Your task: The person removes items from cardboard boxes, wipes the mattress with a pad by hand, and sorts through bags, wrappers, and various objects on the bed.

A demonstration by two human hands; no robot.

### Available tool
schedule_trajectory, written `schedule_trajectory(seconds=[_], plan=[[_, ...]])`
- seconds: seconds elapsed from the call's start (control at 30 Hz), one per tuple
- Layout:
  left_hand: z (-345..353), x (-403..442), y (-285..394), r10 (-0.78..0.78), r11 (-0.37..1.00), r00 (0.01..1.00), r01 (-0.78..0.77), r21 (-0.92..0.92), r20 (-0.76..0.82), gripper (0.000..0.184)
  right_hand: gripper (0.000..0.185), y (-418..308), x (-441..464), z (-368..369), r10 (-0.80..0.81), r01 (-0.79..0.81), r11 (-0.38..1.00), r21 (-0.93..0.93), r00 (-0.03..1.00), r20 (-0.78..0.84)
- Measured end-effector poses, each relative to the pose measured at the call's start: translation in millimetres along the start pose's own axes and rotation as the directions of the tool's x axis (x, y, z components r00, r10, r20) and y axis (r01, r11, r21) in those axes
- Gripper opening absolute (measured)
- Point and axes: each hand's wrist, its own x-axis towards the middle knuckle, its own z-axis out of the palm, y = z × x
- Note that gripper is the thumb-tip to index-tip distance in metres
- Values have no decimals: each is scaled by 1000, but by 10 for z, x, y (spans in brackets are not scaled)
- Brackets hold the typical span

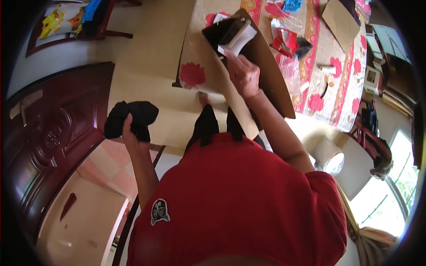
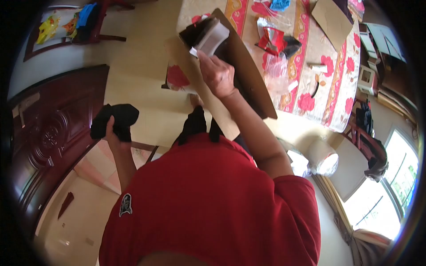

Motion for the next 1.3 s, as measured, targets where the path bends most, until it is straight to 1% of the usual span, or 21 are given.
schedule_trajectory(seconds=[0.03, 0.1, 0.13, 0.17, 0.23, 0.27, 0.3, 0.33, 0.47, 0.57, 0.67, 0.77, 0.8, 0.9, 0.93, 1.0, 1.1, 1.13, 1.17, 1.23, 1.3], plan=[[14, 9, 16, -29, 999, 1000, 29, -17, -4, 31, 33, 16, 0, -17, 5, -6, 1000, 12, 1000, 13], [-10, 24, 32, -42, 999, 999, 41, -15, -5, 28, 29, 48, 57, -26, 3, -9, 980, 197, 999, 33], [-34, 39, 45, -57, 998, 998, 58, 29, -23, 30, 29, 115, 53, -1, 40, -60, 981, 185, 993, 111], [-11, 21, 37, -60, 998, 998, 59, 34, 22, 29, 37, 240, 17, 37, 70, -99, 984, 148, 979, 190], [102, -10, 44, -51, 998, 991, 48, 30, 123, 27, 43, 357, 83, -23, 147, -174, 956, 238, 981, 126], [127, -16, 49, -48, 998, 994, 43, 50, 99, 27, 44, 406, 43, -157, 274, -323, 892, 316, 942, 192], [150, -28, 41, -63, 997, 992, 58, 50, 107, 29, 43, 420, 9, -281, 417, -493, 759, 426, 870, 264], [164, -58, 35, -78, 996, 991, 73, 51, 111, 30, 38, 402, -46, -456, 462, -544, 717, 436, 839, 287], [228, -47, -17, -117, 993, 980, 113, 28, 164, 32, 29, 238, -220, -958, 627, -704, 507, 498, 697, 348], [416, -129, -75, -136, 991, 978, 136, 13, 158, 30, 27, 185, -435, -1109, 686, -745, 415, 521, 633, 359], [435, -144, -107, -178, 984, 965, 177, 20, 191, 30, 29, 211, -608, -1112, 700, -761, 424, 490, 619, 355], [454, -146, -164, -171, 985, 965, 163, 56, 201, 30, 32, 200, -630, -942, 661, -727, 531, 435, 677, 325], [469, -168, -169, -180, 983, 964, 171, 66, 195, 30, 39, 209, -622, -836, 633, -718, 574, 393, 694, 343], [492, -210, -230, -192, 981, 960, 190, 31, 201, 28, 45, 202, -567, -354, 623, -773, 569, 279, 627, 467], [486, -226, -237, -172, 985, 972, 165, 53, 162, 28, 48, 252, -585, -159, 614, -746, 632, 210, 647, 453], [483, -280, -240, -168, 986, 969, 165, 32, 179, 28, 55, 385, -621, 233, 584, -667, 743, 65, 692, 426], [411, -354, -196, -147, 989, 973, 148, 7, 176, 29, 53, 504, -587, 543, 628, -720, 694, 9, 612, 481], [361, -363, -187, -141, 990, 977, 142, 3, 161, 28, 52, 613, -611, 614, 647, -708, 689, -154, 505, 572], [309, -368, -174, -134, 991, 980, 136, -2, 147, 28, 50, 762, -627, 666, 668, -664, 680, -312, 385, 637], [98, -369, -139, -137, 990, 988, 139, -23, 69, 27, 46, 1477, -1129, 1184, 703, -587, 675, -447, 326, 632], [-4, -439, -90, -135, 991, 990, 136, -20, 30, 25, 43, 1358, -1173, 999, 696, -578, 662, -478, 235, 679]])
